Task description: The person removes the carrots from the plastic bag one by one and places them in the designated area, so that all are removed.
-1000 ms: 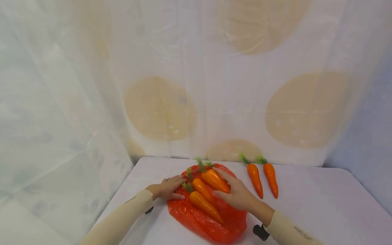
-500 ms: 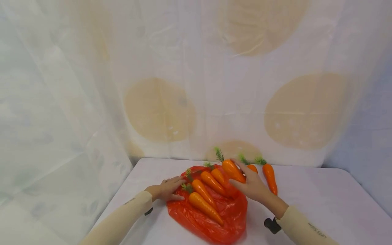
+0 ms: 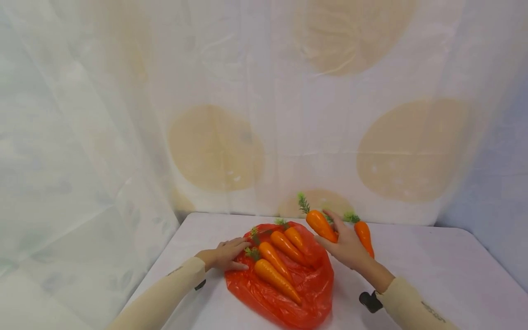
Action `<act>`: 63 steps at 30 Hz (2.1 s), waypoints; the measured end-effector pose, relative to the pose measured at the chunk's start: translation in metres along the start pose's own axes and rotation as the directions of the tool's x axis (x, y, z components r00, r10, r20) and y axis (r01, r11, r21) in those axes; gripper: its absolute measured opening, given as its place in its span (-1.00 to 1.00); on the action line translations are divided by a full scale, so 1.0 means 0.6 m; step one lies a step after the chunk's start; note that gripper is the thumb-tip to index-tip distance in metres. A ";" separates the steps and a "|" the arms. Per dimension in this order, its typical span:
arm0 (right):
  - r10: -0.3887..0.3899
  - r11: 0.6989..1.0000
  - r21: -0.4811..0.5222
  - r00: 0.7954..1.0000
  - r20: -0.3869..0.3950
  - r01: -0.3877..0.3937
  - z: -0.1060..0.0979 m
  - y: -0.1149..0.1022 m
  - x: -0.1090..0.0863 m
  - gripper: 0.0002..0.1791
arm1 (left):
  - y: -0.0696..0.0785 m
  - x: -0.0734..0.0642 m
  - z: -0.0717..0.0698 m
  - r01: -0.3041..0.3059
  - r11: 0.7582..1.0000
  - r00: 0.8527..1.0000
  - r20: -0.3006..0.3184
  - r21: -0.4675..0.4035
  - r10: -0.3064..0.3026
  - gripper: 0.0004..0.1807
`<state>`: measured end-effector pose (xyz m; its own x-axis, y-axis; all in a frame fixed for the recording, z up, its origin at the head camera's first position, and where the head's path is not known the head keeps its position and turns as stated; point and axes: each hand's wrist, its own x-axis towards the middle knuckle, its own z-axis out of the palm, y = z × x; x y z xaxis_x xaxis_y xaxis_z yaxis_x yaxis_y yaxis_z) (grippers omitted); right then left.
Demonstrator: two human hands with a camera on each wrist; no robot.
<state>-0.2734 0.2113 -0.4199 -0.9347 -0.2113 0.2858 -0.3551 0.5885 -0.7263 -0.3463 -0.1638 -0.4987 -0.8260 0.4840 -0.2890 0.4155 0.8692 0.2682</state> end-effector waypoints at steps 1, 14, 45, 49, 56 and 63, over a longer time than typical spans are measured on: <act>0.001 1.000 0.001 1.000 -0.005 -0.001 -0.001 0.000 0.001 -0.16 | 0.000 0.001 0.000 -0.001 1.000 1.000 -0.001 0.002 0.001 -0.19; 0.074 0.992 -0.097 0.995 -0.060 -0.080 -0.022 0.042 0.002 -0.22 | -0.001 -0.001 0.000 -0.003 1.000 1.000 -0.001 -0.003 0.003 -0.18; 0.388 0.895 -0.160 0.904 -0.180 -0.416 -0.125 0.175 -0.004 -0.04 | 0.004 0.000 0.004 0.024 1.000 1.000 0.013 0.007 -0.024 -0.19; 0.417 0.885 -0.144 0.891 -0.178 -0.443 -0.129 0.188 -0.004 -0.04 | 0.005 -0.003 0.001 0.038 0.999 0.999 0.010 0.014 -0.038 -0.19; 0.496 0.844 -0.146 0.854 -0.155 -0.516 -0.132 0.217 -0.001 -0.01 | 0.004 -0.006 0.000 0.048 0.999 0.999 0.009 0.003 -0.048 -0.18; 0.541 0.818 -0.150 0.831 -0.126 -0.555 -0.127 0.233 0.000 0.00 | 0.001 -0.006 0.002 0.042 0.999 0.999 0.012 0.000 -0.042 -0.19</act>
<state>-0.3218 0.3532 -0.4737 -0.9674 0.2414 -0.0768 0.2309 0.7159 -0.6589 -0.3429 -0.1649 -0.4985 -0.8380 0.4486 -0.3107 0.3806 0.8885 0.2563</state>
